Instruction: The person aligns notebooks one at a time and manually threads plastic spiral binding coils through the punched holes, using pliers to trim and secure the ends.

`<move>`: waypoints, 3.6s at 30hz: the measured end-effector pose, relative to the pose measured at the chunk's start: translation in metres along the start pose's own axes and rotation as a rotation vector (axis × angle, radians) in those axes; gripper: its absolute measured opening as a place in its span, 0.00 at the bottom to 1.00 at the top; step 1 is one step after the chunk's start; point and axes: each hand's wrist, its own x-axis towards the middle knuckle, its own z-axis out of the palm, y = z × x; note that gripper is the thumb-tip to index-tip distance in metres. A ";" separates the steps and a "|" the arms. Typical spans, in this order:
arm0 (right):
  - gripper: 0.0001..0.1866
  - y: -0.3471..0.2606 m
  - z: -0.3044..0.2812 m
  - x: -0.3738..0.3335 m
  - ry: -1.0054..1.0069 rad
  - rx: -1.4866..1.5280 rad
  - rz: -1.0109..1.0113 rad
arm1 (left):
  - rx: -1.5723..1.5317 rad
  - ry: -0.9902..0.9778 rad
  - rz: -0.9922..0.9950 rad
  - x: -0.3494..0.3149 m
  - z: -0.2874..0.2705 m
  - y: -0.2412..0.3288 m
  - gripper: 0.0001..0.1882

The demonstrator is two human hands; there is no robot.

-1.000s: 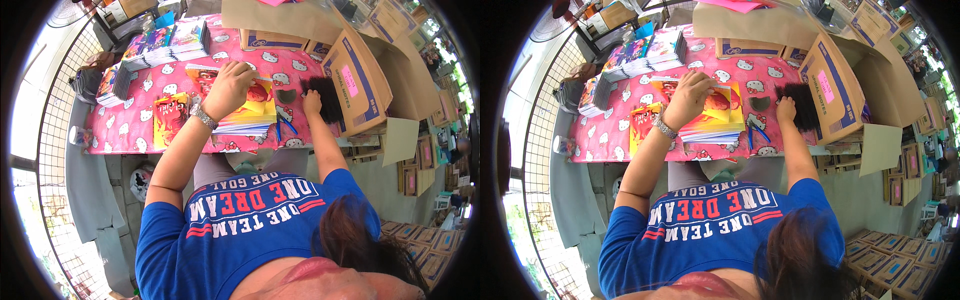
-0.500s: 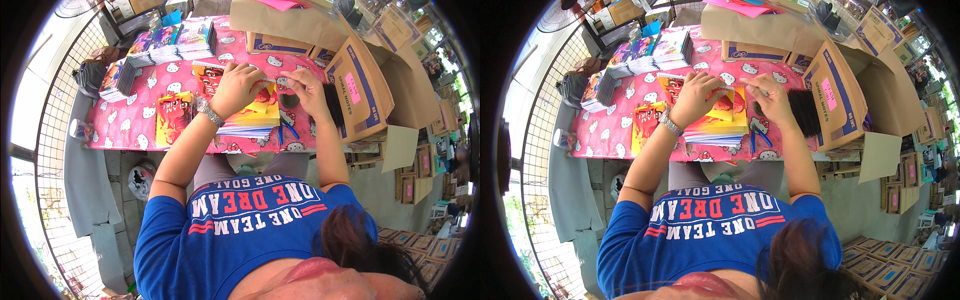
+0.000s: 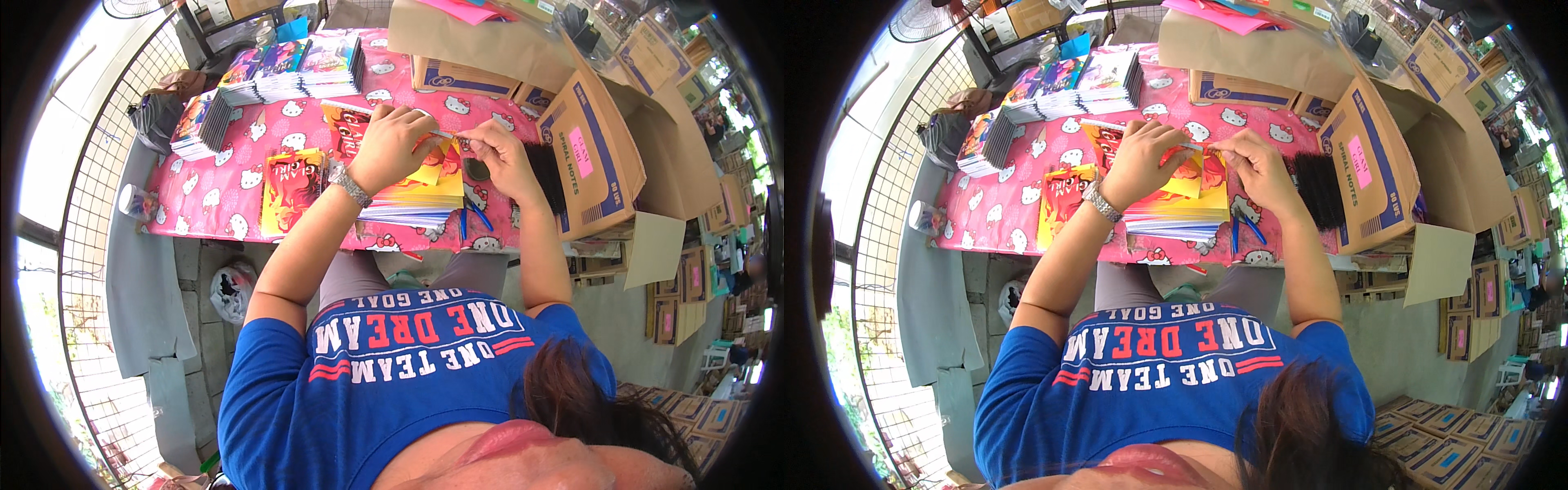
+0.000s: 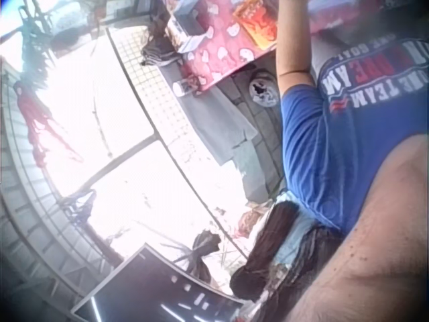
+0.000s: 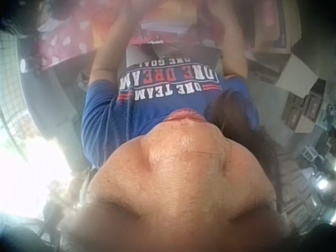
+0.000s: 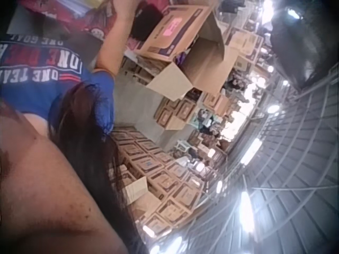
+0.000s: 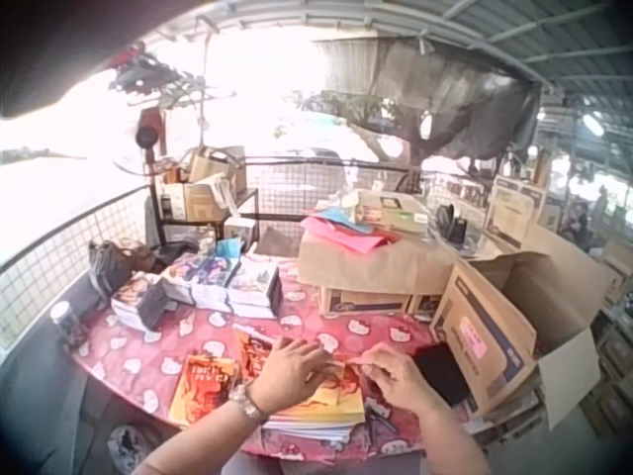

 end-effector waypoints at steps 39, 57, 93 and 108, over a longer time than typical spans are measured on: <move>0.16 -0.042 -0.018 0.015 -0.307 -0.021 0.368 | 0.126 -0.170 -0.108 -0.004 -0.022 0.038 0.13; 0.13 -0.032 -0.001 -0.004 -0.089 -0.111 -0.017 | 0.141 -0.138 -0.024 -0.006 -0.017 0.037 0.13; 0.21 -0.002 -0.028 0.029 -0.605 0.703 0.079 | 0.068 -0.123 -0.075 -0.009 -0.001 0.019 0.21; 0.21 0.018 -0.027 0.050 -0.761 0.211 0.187 | -0.038 -0.154 -0.101 -0.004 -0.003 0.014 0.22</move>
